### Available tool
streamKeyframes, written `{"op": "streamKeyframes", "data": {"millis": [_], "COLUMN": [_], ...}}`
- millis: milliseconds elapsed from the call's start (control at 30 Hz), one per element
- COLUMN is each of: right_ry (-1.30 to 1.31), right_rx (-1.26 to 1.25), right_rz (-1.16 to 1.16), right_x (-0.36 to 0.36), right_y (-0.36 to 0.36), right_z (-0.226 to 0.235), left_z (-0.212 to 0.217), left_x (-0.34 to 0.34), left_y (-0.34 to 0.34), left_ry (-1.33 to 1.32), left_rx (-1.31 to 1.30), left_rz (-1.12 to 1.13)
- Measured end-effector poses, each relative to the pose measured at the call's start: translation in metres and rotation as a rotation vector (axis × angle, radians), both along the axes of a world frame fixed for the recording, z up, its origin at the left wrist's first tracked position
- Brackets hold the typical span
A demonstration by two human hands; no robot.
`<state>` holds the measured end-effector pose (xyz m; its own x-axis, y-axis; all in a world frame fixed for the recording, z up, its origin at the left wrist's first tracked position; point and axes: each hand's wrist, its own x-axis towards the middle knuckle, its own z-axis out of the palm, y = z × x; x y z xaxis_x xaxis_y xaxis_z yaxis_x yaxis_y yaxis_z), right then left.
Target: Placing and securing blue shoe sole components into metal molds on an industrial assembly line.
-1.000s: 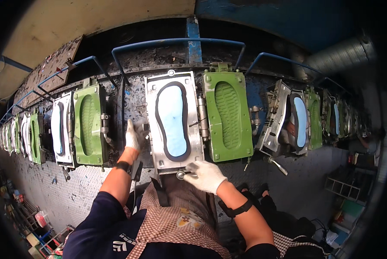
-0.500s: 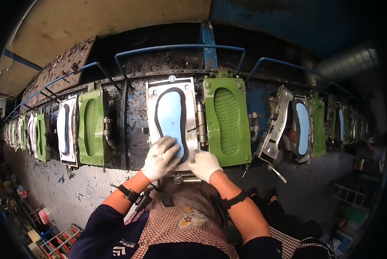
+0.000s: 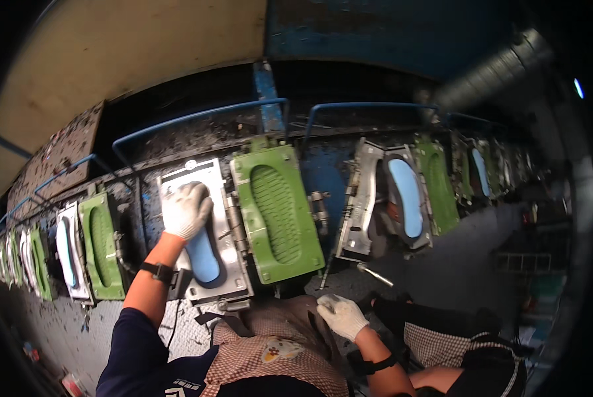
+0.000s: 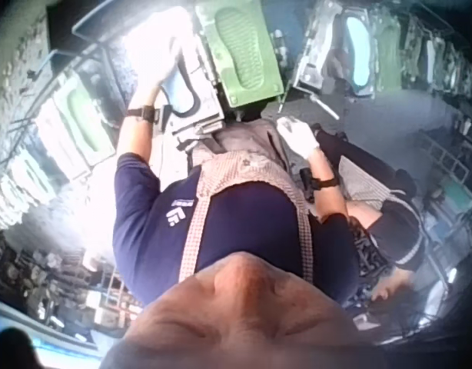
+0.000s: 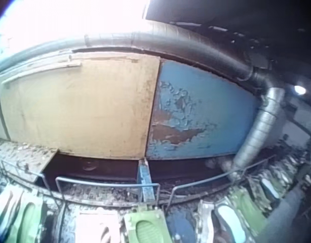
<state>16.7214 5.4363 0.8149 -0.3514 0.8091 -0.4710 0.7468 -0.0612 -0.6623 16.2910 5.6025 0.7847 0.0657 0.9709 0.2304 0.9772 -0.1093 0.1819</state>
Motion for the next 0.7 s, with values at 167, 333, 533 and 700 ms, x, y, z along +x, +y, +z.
{"op": "streamKeyframes", "data": {"millis": [167,333,533,700], "right_ry": [0.047,-0.492,-0.765,-0.695], "right_rx": [0.346,0.67,0.694,0.41], "right_rz": [-0.252,-0.084,0.292,0.38], "right_x": [0.067,0.136,0.141,0.166], "right_y": [0.069,0.186,0.299,0.306], "right_z": [0.032,-0.031,-0.061,-0.034], "left_z": [-0.007,-0.01,-0.018,-0.019], "left_x": [-0.011,0.038,0.356,0.442], "left_y": [-0.004,-0.003,-0.078,-0.036], "left_ry": [-0.007,0.13,-0.099,-0.356], "left_rx": [0.0,-0.037,0.041,-0.197], "left_rz": [-0.024,-0.014,-1.056,-0.678]}}
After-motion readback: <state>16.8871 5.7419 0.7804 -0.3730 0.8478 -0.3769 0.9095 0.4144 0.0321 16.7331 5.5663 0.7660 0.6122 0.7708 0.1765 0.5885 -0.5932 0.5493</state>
